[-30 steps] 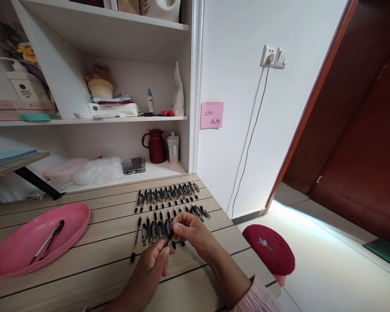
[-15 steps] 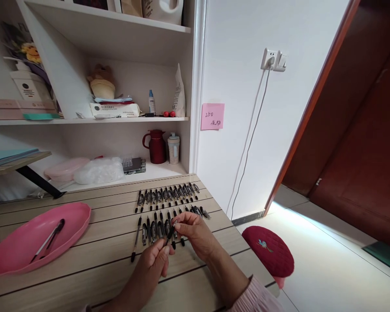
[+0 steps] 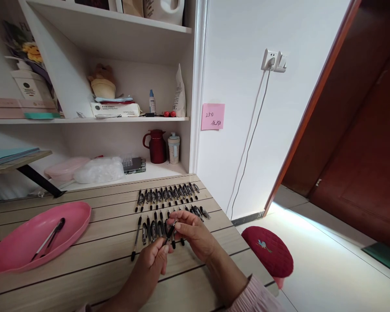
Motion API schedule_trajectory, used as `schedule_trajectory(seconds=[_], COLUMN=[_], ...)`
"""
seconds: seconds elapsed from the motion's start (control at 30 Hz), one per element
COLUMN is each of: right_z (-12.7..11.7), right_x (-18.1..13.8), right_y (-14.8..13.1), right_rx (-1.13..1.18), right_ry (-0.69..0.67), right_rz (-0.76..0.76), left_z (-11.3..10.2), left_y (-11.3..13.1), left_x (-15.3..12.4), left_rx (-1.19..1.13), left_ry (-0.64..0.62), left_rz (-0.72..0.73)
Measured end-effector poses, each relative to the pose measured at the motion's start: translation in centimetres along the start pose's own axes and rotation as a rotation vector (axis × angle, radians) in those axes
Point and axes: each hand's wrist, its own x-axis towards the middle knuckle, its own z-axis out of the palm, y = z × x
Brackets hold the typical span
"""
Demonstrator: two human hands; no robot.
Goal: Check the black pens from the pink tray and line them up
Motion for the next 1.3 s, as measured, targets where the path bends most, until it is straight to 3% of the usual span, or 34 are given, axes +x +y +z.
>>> schedule_trajectory(seconds=[0.2, 0.37, 0.5, 0.67, 0.83, 0.97, 1.2, 1.3], right_z=[-0.3, -0.1, -0.2, -0.2, -0.5, -0.6, -0.7, -1.8], right_x=[0.3, 0.2, 0.3, 0.2, 0.3, 0.3, 0.4, 0.9], right_y=[0.5, 0.4, 0.4, 0.3, 0.5, 0.3, 0.8, -0.1], right_rx=[-0.028, 0.003, -0.018, -0.002, -0.046, -0.046, -0.152, -0.250], right_ry=[0.066, 0.035, 0.068, 0.034, 0.077, 0.036, 0.054, 0.107], right_rz=[-0.051, 0.019, -0.044, 0.033, -0.008, 0.034, -0.009, -0.024], left_z=[0.1, 0.1, 0.1, 0.0, 0.0, 0.0, 0.0, 0.0], left_y=[0.0, -0.1, -0.3, 0.2, 0.4, 0.4, -0.4, -0.6], left_x=[-0.2, -0.1, -0.1, 0.0, -0.1, -0.1, 0.0, 0.1], left_rx=[0.005, -0.016, -0.007, -0.028, -0.011, 0.003, -0.003, -0.030], left_ry=[-0.010, -0.005, -0.010, 0.006, -0.020, -0.019, -0.031, -0.009], left_rz=[-0.023, -0.008, -0.012, -0.031, -0.042, -0.041, -0.023, -0.042])
